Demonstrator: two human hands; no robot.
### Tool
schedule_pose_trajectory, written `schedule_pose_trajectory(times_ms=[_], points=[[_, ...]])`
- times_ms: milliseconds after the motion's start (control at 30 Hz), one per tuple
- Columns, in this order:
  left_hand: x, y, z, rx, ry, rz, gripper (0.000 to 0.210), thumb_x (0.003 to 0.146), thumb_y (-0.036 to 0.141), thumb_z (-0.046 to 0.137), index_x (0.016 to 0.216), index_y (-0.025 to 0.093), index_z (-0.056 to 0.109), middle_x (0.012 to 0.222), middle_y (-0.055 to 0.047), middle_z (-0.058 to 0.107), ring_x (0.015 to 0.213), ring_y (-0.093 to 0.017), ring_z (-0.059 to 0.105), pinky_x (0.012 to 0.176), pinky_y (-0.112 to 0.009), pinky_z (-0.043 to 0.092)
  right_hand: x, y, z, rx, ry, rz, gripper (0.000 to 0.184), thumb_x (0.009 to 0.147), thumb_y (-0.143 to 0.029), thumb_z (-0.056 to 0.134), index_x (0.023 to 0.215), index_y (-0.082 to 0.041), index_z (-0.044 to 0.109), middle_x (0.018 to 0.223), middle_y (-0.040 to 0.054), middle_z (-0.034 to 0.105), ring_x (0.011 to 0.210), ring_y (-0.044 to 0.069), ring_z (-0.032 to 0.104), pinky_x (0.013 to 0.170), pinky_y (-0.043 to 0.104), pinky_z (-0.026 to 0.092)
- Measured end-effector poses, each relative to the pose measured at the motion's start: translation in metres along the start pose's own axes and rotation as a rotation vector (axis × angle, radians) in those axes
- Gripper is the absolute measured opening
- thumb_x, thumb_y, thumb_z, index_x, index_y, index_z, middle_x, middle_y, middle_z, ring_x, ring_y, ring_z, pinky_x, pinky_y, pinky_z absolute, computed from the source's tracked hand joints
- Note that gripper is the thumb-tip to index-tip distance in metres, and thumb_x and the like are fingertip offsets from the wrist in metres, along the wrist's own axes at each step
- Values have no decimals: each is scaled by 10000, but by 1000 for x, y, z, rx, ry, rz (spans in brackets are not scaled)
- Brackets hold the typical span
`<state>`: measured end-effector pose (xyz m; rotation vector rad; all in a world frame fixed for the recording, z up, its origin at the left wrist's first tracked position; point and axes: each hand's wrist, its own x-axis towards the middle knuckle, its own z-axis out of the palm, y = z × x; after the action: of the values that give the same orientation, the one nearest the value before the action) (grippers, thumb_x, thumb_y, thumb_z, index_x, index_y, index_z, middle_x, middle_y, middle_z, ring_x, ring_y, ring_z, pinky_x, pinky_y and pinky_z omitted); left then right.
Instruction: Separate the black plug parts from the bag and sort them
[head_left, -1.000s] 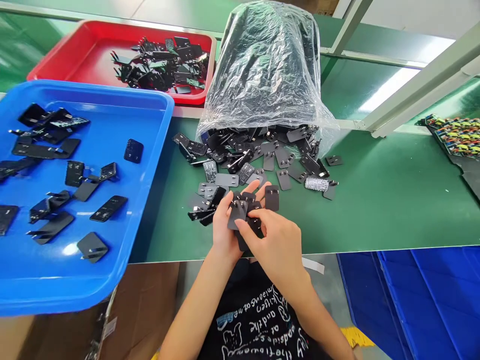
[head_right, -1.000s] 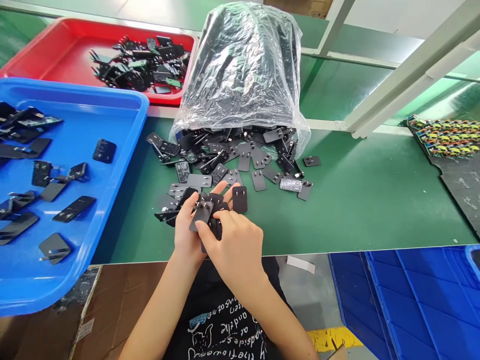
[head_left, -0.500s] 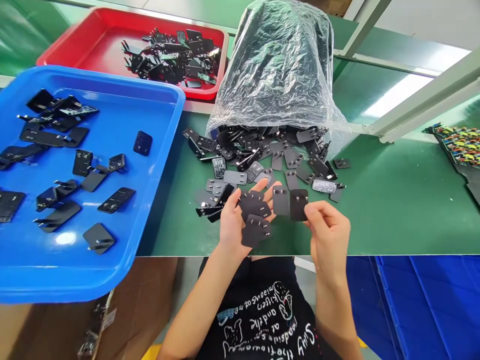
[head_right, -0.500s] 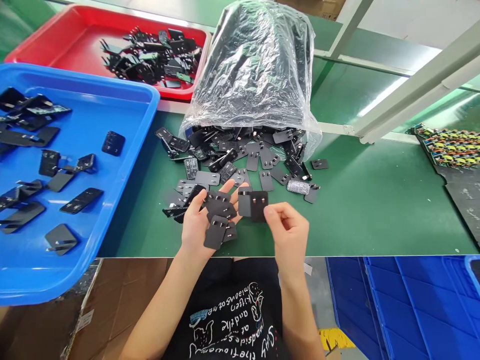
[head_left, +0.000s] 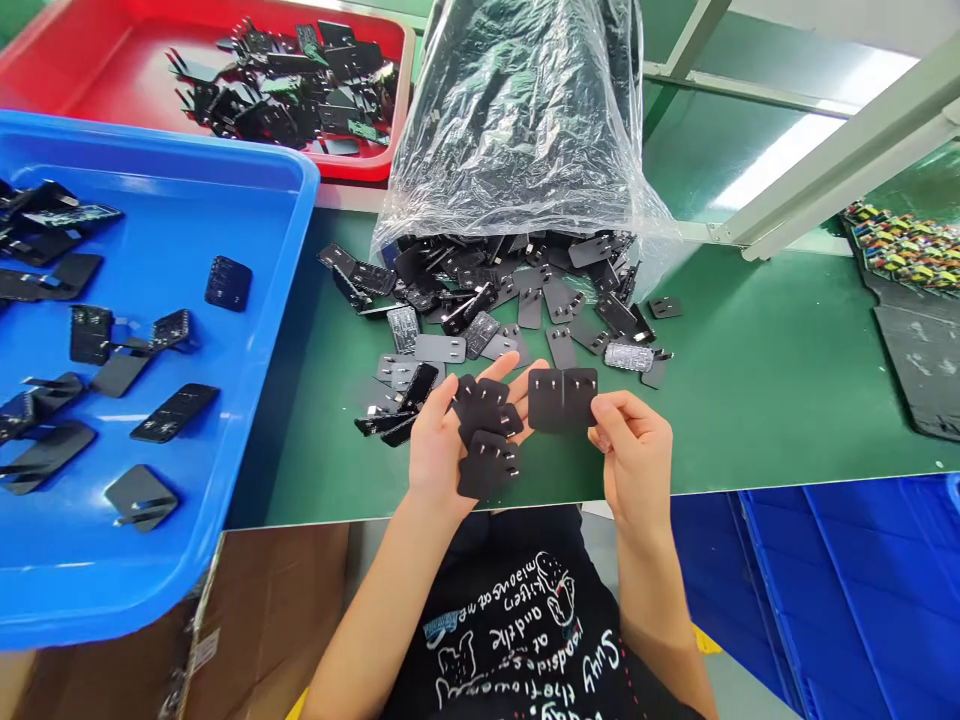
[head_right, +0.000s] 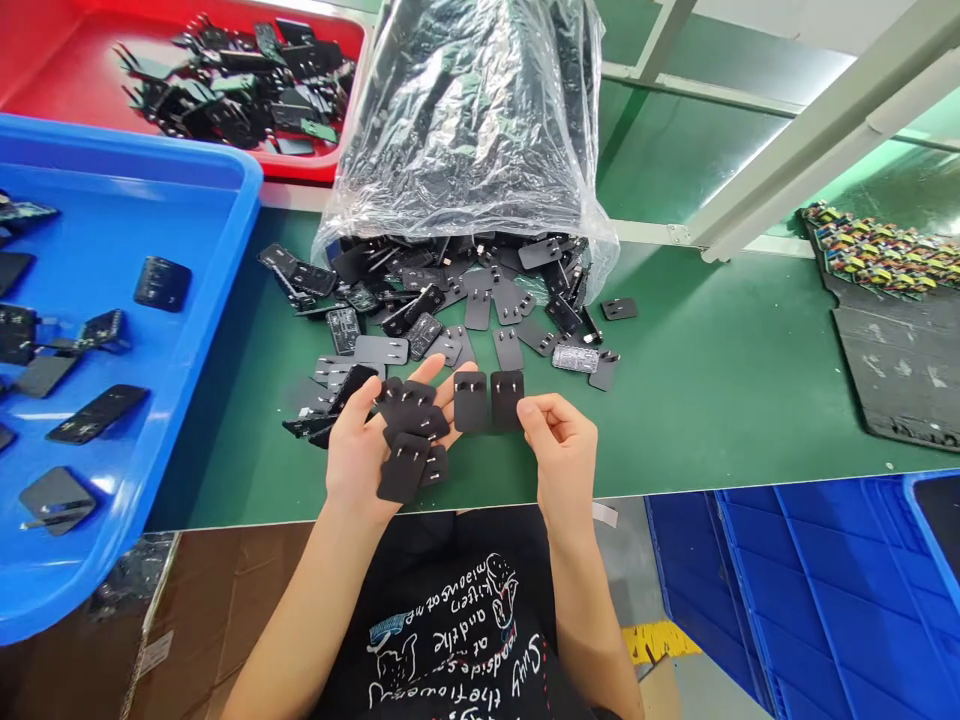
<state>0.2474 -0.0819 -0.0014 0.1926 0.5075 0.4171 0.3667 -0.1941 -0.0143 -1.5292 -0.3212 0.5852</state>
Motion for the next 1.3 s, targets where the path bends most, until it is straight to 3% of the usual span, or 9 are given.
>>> schedule_pose_trajectory(times_ms=[200,700,1300], points=[[0,0,2,18,-5,8,522,914,445,371,1319,153,522,1295,-130,609,1235,-279,545,1127,-479,315,-1,1,1,51,18,33,228,778,-358,690,652,-184,616,538,-58,357,509,81,286,480,242,236],[1,1,4,33,57,1,543,911,445,387,1353,150,495,1339,-139,572,1249,-291,529,1108,-477,342,-2,3,4,29,-2,36,210,791,-346,674,664,-184,630,487,-64,396,473,82,352,470,240,274],[0,0,1,34,-27,8,508,935,437,362,1309,149,545,1377,-117,542,1308,-294,463,1111,-497,339,-4,0,14,-108,-56,37,276,783,-413,675,649,-176,628,464,-61,434,457,88,389,460,234,293]])
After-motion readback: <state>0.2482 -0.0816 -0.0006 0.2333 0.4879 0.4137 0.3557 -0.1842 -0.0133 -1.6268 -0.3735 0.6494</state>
